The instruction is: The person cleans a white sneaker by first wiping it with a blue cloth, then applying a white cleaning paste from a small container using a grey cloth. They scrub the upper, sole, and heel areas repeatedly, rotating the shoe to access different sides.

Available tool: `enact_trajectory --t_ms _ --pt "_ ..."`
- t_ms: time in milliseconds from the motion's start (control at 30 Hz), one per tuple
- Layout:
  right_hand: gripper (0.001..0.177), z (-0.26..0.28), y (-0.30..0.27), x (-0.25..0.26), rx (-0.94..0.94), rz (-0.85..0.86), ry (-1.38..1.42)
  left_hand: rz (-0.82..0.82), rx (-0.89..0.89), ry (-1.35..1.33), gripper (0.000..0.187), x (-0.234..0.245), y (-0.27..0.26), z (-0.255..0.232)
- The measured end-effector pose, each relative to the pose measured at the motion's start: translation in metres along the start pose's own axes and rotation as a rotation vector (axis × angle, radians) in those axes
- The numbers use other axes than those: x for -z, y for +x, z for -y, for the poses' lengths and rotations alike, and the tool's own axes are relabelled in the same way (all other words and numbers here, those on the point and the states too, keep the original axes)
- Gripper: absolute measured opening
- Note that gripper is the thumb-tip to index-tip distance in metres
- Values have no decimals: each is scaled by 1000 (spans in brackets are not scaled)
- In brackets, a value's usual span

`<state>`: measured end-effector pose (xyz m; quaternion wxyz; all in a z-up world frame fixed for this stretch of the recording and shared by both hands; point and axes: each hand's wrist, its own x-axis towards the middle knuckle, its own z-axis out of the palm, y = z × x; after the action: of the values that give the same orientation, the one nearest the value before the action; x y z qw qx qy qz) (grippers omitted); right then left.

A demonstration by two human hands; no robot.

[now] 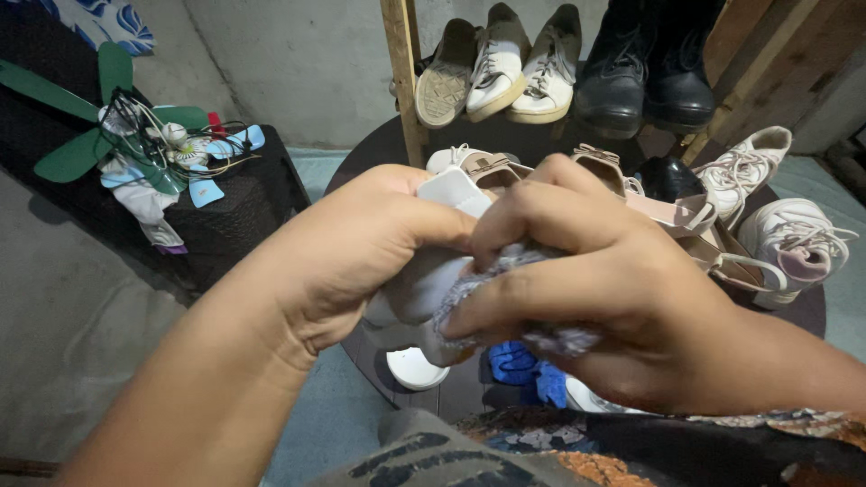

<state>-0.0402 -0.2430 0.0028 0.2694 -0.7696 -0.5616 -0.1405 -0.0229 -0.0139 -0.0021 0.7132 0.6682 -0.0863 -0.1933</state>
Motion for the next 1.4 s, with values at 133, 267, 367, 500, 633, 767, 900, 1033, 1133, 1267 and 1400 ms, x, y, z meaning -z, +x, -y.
enact_trajectory --t_ms 133,267,367,500,633,767,900,1033,1133,1267,1400 --pt "23 -12 -9 1 -55 -55 184 35 -10 -123 25 -1 -4 -2" --pt "20 -26 -14 6 -233 -106 581 44 29 -185 26 -1 -13 -9" --pt "23 -17 -9 7 -199 -63 542 31 39 -189 26 -4 -11 -10" --pt "28 9 9 2 24 23 45 -1 23 -114 26 -8 -2 -5" --pt "30 10 8 -9 80 1 -18 8 38 -235 24 -9 2 -1" --pt "23 -13 -17 -5 44 -46 95 27 29 -250 25 -6 2 0" --pt "18 -28 -19 0 -262 -179 490 -34 57 -281 27 2 -3 -5" --pt "13 -20 -7 4 -405 -277 529 -86 24 -228 26 7 -7 -10" --pt "10 -11 -16 11 -581 -348 454 -73 4 -212 26 5 -6 -10" --pt "16 -12 -35 6 -216 -186 235 -8 -7 -211 26 -3 -4 -9" --pt "15 -17 -27 -3 -260 -248 350 69 -66 -228 27 -6 -6 -10"
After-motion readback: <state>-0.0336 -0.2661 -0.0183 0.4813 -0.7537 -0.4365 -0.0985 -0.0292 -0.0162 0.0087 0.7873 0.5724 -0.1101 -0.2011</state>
